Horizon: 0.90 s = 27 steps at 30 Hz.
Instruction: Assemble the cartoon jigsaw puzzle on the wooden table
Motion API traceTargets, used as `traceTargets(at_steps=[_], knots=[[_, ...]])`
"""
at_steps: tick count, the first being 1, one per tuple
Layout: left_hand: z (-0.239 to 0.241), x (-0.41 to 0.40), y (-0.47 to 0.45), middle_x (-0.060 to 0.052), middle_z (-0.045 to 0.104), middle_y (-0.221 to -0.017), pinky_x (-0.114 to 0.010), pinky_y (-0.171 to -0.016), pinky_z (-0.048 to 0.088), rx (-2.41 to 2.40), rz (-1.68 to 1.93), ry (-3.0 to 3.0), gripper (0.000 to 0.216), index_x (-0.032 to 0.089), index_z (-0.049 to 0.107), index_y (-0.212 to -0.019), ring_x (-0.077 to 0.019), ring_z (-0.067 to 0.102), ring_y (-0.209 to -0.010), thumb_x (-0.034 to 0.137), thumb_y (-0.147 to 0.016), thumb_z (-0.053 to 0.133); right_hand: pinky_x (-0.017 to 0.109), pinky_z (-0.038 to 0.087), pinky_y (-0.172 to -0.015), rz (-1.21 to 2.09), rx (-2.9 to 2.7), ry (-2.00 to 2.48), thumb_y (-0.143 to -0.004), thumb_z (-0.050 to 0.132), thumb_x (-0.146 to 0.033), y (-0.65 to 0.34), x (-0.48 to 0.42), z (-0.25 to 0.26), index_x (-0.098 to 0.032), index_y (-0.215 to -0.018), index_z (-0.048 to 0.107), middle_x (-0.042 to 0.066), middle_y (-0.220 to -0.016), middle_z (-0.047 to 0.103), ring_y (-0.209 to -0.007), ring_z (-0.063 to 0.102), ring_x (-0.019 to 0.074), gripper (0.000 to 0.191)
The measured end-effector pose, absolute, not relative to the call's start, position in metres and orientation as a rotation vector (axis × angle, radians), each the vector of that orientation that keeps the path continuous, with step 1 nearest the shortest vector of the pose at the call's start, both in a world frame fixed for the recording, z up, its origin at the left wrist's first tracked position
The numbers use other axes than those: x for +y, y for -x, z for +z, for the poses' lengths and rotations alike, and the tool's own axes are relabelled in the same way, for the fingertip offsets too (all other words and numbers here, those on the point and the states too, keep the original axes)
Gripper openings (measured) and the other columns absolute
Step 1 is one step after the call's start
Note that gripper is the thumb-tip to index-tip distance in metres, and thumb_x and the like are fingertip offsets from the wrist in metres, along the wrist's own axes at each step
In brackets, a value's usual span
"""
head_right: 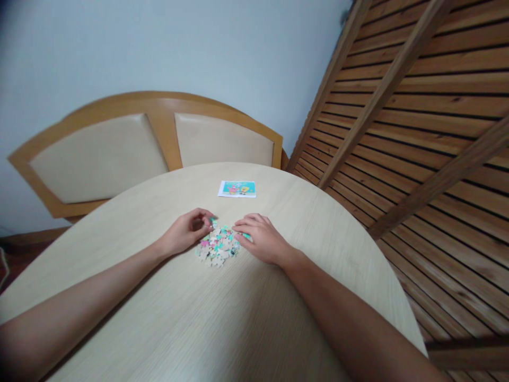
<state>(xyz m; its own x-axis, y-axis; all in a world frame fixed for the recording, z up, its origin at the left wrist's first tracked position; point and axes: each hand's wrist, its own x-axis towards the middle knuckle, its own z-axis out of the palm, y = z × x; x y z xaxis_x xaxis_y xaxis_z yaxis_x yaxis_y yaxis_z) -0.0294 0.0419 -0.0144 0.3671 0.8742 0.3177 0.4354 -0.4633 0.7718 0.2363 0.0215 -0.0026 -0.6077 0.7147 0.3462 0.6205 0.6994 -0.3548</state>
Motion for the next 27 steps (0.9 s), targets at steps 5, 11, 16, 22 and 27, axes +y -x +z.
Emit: traceTargets(at_steps=[5, 11, 16, 22, 27], knots=[[-0.009, 0.037, 0.027, -0.002, 0.063, -0.084, -0.025, -0.065, 0.049, 1.090, 1.008, -1.959, 0.029, 0.015, 0.059, -0.110, -0.0124, 0.059, -0.068, 0.032, -0.087, 0.065, 0.047, 0.039, -0.106, 0.267, -2.469, 0.940, -0.099, 0.056, -0.032, -0.236, 0.020, 0.000, -0.027, -0.125, 0.069, 0.006, -0.127, 0.069, -0.124, 0.053, 0.0255, 0.030], [-0.010, 0.038, 0.029, -0.002, 0.065, -0.082, -0.026, -0.068, 0.050, 1.124, 1.012, -2.031, 0.026, 0.016, 0.059, -0.110, -0.0141, 0.061, -0.071, 0.030, -0.088, 0.063, 0.048, 0.039, -0.107, 0.287, -2.527, 0.868, -0.100, 0.054, -0.033, -0.234, 0.016, 0.003, -0.027, -0.126, 0.069, 0.005, -0.128, 0.069, -0.126, 0.052, 0.0261, 0.030], [-0.010, 0.038, 0.029, -0.002, 0.066, -0.084, -0.026, -0.068, 0.050, 1.124, 0.948, -2.118, 0.024, 0.016, 0.061, -0.111, -0.0138, 0.062, -0.072, 0.024, -0.087, 0.061, 0.049, 0.040, -0.106, 0.238, -2.473, 0.975, -0.100, 0.055, -0.033, -0.234, 0.018, 0.000, -0.026, -0.123, 0.071, 0.007, -0.124, 0.070, -0.123, 0.054, 0.0266, 0.029], [-0.010, 0.037, 0.028, -0.003, 0.068, -0.084, -0.028, -0.070, 0.051, 1.125, 0.925, -2.183, 0.025, 0.017, 0.064, -0.111, -0.0156, 0.063, -0.073, 0.026, -0.088, 0.062, 0.048, 0.040, -0.107, 0.227, -2.484, 0.940, -0.100, 0.055, -0.033, -0.234, 0.017, 0.001, -0.025, -0.129, 0.067, 0.007, -0.130, 0.067, -0.125, 0.052, 0.0262, 0.032], [-0.003, 0.034, 0.026, -0.006, 0.074, -0.103, -0.039, -0.092, 0.050, 1.106, 0.883, -2.374, 0.023, 0.021, 0.069, -0.109, -0.0220, 0.067, -0.097, 0.027, -0.087, 0.066, 0.048, 0.039, -0.109, 0.316, -2.569, 0.836, -0.100, 0.053, -0.033, -0.235, 0.015, 0.004, -0.026, -0.131, 0.064, 0.006, -0.132, 0.067, -0.131, 0.049, 0.0274, 0.033]])
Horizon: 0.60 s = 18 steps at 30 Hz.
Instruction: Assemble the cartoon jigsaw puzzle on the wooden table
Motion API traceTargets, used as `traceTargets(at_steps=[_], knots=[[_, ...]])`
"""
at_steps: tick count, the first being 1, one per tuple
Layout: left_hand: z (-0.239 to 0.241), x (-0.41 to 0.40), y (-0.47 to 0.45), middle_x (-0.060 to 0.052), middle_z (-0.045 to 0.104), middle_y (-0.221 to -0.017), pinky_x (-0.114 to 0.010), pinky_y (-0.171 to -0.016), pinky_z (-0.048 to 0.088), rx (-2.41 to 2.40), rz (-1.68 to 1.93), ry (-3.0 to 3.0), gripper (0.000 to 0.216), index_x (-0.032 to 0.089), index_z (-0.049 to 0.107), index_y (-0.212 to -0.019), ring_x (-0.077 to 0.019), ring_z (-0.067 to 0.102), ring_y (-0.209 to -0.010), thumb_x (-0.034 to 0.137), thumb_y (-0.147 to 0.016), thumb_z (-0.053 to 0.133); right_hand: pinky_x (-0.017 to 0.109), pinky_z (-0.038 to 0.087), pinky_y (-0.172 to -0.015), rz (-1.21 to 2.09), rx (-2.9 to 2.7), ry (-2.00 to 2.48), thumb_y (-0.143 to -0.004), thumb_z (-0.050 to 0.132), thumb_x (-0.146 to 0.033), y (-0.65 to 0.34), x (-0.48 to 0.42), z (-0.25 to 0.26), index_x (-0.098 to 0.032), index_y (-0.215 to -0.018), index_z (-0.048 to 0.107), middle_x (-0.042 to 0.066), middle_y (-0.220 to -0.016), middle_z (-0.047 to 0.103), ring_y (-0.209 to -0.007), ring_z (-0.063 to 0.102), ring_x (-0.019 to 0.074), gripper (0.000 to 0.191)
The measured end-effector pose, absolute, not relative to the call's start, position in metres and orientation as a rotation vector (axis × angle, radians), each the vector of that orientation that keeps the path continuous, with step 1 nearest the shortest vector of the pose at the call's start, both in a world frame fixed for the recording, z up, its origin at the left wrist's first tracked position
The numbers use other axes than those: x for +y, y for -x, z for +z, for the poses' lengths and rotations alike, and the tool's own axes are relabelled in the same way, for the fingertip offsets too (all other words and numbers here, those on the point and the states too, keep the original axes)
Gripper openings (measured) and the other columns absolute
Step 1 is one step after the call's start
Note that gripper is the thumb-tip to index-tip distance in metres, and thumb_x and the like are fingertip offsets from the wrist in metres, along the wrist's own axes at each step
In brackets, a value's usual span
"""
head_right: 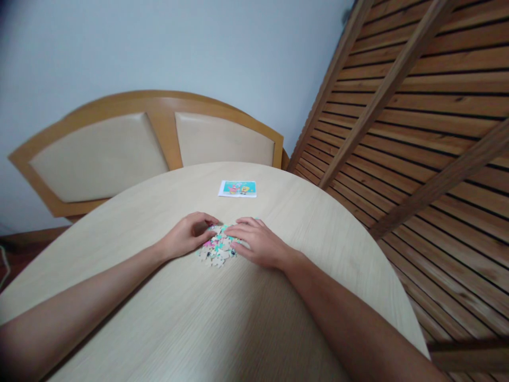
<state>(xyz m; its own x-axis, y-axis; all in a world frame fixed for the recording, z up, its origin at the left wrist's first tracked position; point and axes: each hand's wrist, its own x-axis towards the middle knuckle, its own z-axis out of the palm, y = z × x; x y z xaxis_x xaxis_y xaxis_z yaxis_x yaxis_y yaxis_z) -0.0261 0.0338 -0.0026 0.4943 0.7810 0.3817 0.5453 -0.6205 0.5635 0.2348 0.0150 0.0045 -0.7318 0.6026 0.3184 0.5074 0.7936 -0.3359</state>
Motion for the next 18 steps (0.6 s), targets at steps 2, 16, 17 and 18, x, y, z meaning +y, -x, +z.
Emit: traceTargets(at_steps=[2, 16, 17, 18], knots=[[-0.0009, 0.0334, 0.0261, -0.005, 0.074, -0.107, -0.041, -0.096, 0.048, 1.073, 0.828, -2.453, 0.023, 0.023, 0.069, -0.110, -0.0233, 0.066, -0.102, 0.027, -0.088, 0.065, 0.048, 0.040, -0.109, 0.341, -2.573, 0.817, -0.100, 0.052, -0.032, -0.2347, 0.0146, 0.0054, -0.025, -0.128, 0.065, 0.006, -0.129, 0.069, -0.131, 0.049, 0.0273, 0.031], [0.0013, 0.0324, 0.0258, -0.004, 0.076, -0.098, -0.037, -0.092, 0.048, 1.048, 0.830, -2.418, 0.019, 0.023, 0.072, -0.102, -0.0211, 0.067, -0.093, 0.034, -0.097, 0.057, 0.047, 0.044, -0.107, 0.339, -2.544, 0.758, -0.099, 0.052, -0.029, -0.2339, 0.0159, 0.0043, -0.023, -0.123, 0.068, 0.008, -0.123, 0.071, -0.125, 0.054, 0.0260, 0.029], [0.0011, 0.0329, 0.0260, -0.004, 0.076, -0.096, -0.037, -0.091, 0.048, 1.063, 0.838, -2.415, 0.020, 0.023, 0.072, -0.101, -0.0210, 0.067, -0.091, 0.033, -0.098, 0.056, 0.048, 0.044, -0.107, 0.337, -2.535, 0.758, -0.099, 0.052, -0.029, -0.2338, 0.0161, 0.0041, -0.023, -0.124, 0.067, 0.008, -0.123, 0.070, -0.124, 0.054, 0.0262, 0.029], [0.0005, 0.0335, 0.0265, -0.004, 0.076, -0.095, -0.037, -0.091, 0.048, 1.082, 0.847, -2.413, 0.020, 0.023, 0.073, -0.100, -0.0210, 0.067, -0.090, 0.033, -0.098, 0.055, 0.048, 0.044, -0.107, 0.336, -2.523, 0.759, -0.099, 0.053, -0.028, -0.2337, 0.0165, 0.0035, -0.024, -0.125, 0.067, 0.008, -0.123, 0.070, -0.124, 0.054, 0.0263, 0.030]])
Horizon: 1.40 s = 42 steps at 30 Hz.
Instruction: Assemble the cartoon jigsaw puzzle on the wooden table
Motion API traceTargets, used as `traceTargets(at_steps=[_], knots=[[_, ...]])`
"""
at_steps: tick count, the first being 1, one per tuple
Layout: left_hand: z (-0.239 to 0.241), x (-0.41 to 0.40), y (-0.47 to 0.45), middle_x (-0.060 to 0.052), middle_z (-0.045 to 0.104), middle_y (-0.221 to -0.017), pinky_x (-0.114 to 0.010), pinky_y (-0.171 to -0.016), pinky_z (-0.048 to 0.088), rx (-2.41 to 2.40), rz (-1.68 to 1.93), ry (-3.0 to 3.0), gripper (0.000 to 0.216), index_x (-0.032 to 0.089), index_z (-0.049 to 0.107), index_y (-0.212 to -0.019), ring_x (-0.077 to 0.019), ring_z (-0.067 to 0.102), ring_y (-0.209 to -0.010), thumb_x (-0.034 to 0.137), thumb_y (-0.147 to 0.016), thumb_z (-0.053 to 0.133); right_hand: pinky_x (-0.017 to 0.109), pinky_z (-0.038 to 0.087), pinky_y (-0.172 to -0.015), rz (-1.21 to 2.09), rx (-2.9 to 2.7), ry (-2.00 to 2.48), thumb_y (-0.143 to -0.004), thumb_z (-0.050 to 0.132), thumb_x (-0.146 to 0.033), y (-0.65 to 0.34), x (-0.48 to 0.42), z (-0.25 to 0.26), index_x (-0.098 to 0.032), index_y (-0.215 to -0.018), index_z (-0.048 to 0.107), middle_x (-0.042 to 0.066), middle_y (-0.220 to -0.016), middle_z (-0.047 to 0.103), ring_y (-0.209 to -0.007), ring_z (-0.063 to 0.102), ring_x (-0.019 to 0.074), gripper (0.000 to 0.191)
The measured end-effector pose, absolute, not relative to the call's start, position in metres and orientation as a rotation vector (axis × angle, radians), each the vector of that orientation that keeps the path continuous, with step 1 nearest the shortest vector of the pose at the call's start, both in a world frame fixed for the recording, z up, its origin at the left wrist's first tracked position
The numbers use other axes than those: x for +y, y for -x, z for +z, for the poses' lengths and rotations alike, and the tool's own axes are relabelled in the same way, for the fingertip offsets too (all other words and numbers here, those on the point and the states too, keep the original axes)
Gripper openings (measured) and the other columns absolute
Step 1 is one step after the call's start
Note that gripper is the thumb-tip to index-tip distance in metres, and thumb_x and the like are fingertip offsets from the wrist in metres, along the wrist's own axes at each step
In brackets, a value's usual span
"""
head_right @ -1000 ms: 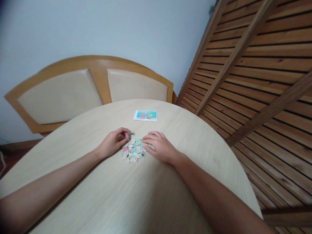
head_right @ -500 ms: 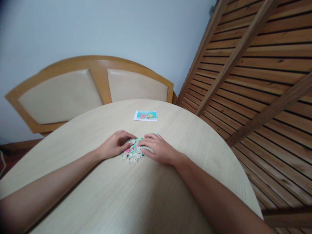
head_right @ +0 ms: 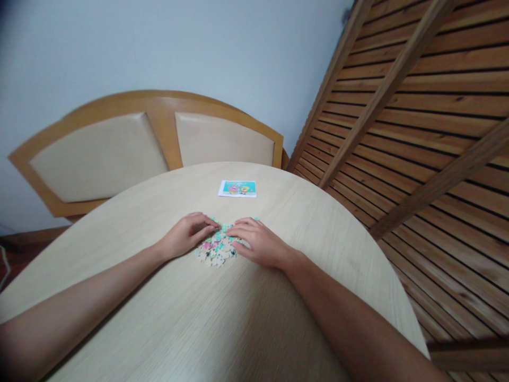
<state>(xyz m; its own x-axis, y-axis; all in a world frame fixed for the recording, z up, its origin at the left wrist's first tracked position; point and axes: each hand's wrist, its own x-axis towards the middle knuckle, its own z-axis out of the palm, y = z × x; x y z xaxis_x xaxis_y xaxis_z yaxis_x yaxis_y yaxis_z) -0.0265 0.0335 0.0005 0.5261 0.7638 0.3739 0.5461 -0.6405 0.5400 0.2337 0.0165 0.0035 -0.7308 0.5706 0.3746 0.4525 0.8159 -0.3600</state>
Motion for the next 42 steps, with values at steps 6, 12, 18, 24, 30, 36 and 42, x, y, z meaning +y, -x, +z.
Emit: traceTargets(at_steps=[6, 12, 18, 24, 30, 36, 42], knots=[[-0.004, 0.037, 0.029, -0.005, 0.074, -0.095, -0.036, -0.085, 0.049, 1.213, 0.915, -2.385, 0.016, 0.022, 0.071, -0.100, -0.0214, 0.066, -0.089, 0.027, -0.096, 0.056, 0.046, 0.044, -0.108, 0.310, -2.337, 0.901, -0.095, 0.056, -0.025, -0.236, 0.024, -0.005, -0.021, -0.125, 0.065, 0.010, -0.125, 0.068, -0.122, 0.056, 0.0249, 0.032], [-0.001, 0.035, 0.029, -0.007, 0.073, -0.092, -0.037, -0.083, 0.048, 1.329, 0.967, -2.358, 0.018, 0.020, 0.069, -0.097, -0.0223, 0.065, -0.089, 0.026, -0.094, 0.052, 0.048, 0.043, -0.106, 0.269, -2.156, 1.206, -0.095, 0.055, -0.028, -0.241, 0.034, -0.018, -0.019, -0.123, 0.065, 0.011, -0.125, 0.068, -0.121, 0.056, 0.0264, 0.031], [-0.001, 0.036, 0.029, -0.007, 0.073, -0.092, -0.037, -0.083, 0.048, 1.393, 1.015, -2.302, 0.018, 0.020, 0.069, -0.095, -0.0224, 0.065, -0.087, 0.027, -0.092, 0.052, 0.054, 0.040, -0.107, 0.259, -2.162, 1.355, -0.095, 0.054, -0.032, -0.241, 0.033, -0.019, -0.021, -0.126, 0.065, 0.011, -0.126, 0.068, -0.124, 0.052, 0.0300, 0.035], [-0.004, 0.038, 0.031, -0.007, 0.072, -0.092, -0.037, -0.083, 0.047, 1.407, 1.015, -2.300, 0.018, 0.020, 0.069, -0.094, -0.0223, 0.064, -0.088, 0.029, -0.093, 0.052, 0.060, 0.038, -0.109, 0.233, -2.251, 1.360, -0.100, 0.048, -0.035, -0.240, 0.030, -0.018, -0.026, -0.130, 0.066, 0.007, -0.137, 0.064, -0.133, 0.045, 0.0323, 0.036], [-0.003, 0.038, 0.031, -0.007, 0.073, -0.089, -0.036, -0.078, 0.046, 1.563, 1.091, -2.276, 0.016, 0.020, 0.068, -0.092, -0.0230, 0.064, -0.085, 0.026, -0.091, 0.053, 0.060, 0.039, -0.108, 0.194, -2.262, 1.379, -0.100, 0.049, -0.037, -0.240, 0.028, -0.016, -0.027, -0.125, 0.070, 0.005, -0.138, 0.064, -0.135, 0.044, 0.0338, 0.034], [-0.009, 0.042, 0.034, -0.006, 0.075, -0.084, -0.038, -0.075, 0.048, 1.686, 1.056, -2.349, 0.016, 0.021, 0.072, -0.084, -0.0245, 0.064, -0.080, 0.020, -0.084, 0.056, 0.054, 0.038, -0.110, 0.178, -2.299, 1.197, -0.097, 0.057, -0.036, -0.238, 0.025, -0.008, -0.025, -0.123, 0.070, 0.008, -0.134, 0.065, -0.132, 0.047, 0.0303, 0.031], [-0.013, 0.044, 0.035, -0.005, 0.075, -0.082, -0.037, -0.075, 0.049, 1.692, 0.985, -2.421, 0.018, 0.022, 0.075, -0.086, -0.0238, 0.063, -0.078, 0.019, -0.082, 0.058, 0.051, 0.038, -0.109, 0.252, -2.469, 0.785, -0.091, 0.067, -0.038, -0.233, 0.017, -0.002, -0.028, -0.114, 0.074, 0.007, -0.121, 0.071, -0.126, 0.052, 0.0282, 0.026]])
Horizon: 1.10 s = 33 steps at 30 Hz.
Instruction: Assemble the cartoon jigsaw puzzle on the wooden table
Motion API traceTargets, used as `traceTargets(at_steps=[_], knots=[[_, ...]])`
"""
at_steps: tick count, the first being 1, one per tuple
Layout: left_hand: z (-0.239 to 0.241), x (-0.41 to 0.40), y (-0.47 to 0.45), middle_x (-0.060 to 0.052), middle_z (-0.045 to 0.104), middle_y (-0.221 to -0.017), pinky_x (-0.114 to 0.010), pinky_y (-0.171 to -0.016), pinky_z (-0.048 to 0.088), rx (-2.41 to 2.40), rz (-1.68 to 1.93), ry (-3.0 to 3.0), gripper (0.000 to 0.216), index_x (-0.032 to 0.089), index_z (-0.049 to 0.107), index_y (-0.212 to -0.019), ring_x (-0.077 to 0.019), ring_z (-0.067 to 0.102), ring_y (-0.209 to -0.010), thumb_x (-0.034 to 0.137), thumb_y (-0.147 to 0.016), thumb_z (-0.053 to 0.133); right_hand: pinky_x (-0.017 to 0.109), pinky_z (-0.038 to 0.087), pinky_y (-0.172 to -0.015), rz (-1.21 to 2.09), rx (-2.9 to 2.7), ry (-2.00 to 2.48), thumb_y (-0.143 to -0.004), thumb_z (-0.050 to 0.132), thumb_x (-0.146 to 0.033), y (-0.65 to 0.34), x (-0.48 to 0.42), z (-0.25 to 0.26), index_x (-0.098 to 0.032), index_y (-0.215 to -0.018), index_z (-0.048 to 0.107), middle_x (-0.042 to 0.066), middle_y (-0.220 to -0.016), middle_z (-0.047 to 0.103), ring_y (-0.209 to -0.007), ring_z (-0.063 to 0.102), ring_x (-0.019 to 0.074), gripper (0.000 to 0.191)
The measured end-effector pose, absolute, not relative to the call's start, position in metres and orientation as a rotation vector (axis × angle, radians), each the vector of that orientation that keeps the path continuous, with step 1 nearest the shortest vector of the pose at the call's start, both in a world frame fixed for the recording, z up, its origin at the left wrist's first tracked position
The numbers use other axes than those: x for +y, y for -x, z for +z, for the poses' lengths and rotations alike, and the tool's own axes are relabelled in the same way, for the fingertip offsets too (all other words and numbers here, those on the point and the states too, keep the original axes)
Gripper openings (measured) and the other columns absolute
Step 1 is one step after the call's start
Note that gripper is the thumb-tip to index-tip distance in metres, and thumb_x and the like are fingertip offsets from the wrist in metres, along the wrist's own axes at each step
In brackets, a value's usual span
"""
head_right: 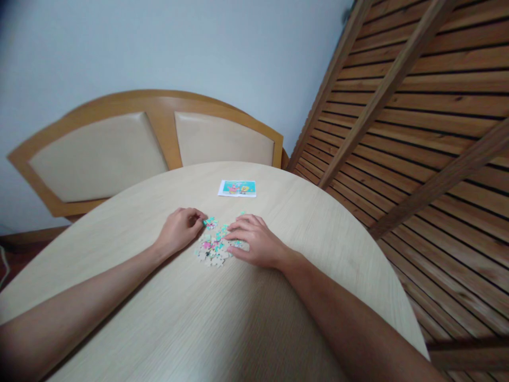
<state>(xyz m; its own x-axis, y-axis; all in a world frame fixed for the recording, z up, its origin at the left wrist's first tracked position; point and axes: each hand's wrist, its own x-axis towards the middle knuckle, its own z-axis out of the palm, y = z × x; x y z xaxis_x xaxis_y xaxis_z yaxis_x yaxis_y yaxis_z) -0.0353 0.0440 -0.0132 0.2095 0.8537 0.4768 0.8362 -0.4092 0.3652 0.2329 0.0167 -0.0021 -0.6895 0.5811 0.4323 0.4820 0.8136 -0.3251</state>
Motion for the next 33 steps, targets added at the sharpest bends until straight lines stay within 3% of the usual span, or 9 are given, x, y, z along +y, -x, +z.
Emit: traceTargets(at_steps=[10, 18, 28, 33], knots=[[-0.008, 0.042, 0.033, -0.008, 0.074, -0.090, -0.044, -0.083, 0.048, 1.667, 0.908, -2.394, 0.014, 0.020, 0.073, -0.087, -0.0282, 0.062, -0.087, 0.020, -0.085, 0.059, 0.046, 0.043, -0.104, 0.297, -2.480, 0.683, -0.088, 0.070, -0.034, -0.232, 0.016, -0.001, -0.025, -0.103, 0.074, 0.005, -0.109, 0.074, -0.118, 0.056, 0.0269, 0.018], [-0.003, 0.035, 0.027, -0.008, 0.069, -0.114, -0.044, -0.099, 0.043, 1.144, 0.836, -2.605, 0.024, 0.027, 0.074, -0.113, -0.0261, 0.059, -0.109, 0.030, -0.092, 0.063, 0.042, 0.048, -0.099, 0.286, -2.444, 0.614, -0.090, 0.067, -0.029, -0.230, 0.017, -0.001, -0.024, -0.095, 0.076, 0.005, -0.096, 0.075, -0.109, 0.060, 0.0242, 0.011], [-0.007, 0.038, 0.029, -0.006, 0.070, -0.110, -0.045, -0.100, 0.045, 1.067, 0.845, -2.562, 0.013, 0.024, 0.075, -0.096, -0.0244, 0.061, -0.107, 0.030, -0.090, 0.064, 0.040, 0.052, -0.091, 0.223, -2.402, 0.525, -0.091, 0.066, -0.026, -0.231, 0.022, -0.006, -0.023, -0.093, 0.078, 0.005, -0.089, 0.074, -0.099, 0.063, 0.0229, 0.012], [-0.007, 0.038, 0.028, -0.005, 0.071, -0.108, -0.046, -0.100, 0.045, 1.077, 0.860, -2.540, 0.015, 0.024, 0.074, -0.100, -0.0249, 0.061, -0.107, 0.027, -0.088, 0.065, 0.040, 0.052, -0.090, 0.240, -2.411, 0.539, -0.092, 0.066, -0.024, -0.231, 0.021, -0.004, -0.024, -0.096, 0.078, 0.005, -0.091, 0.074, -0.097, 0.063, 0.0220, 0.013]])
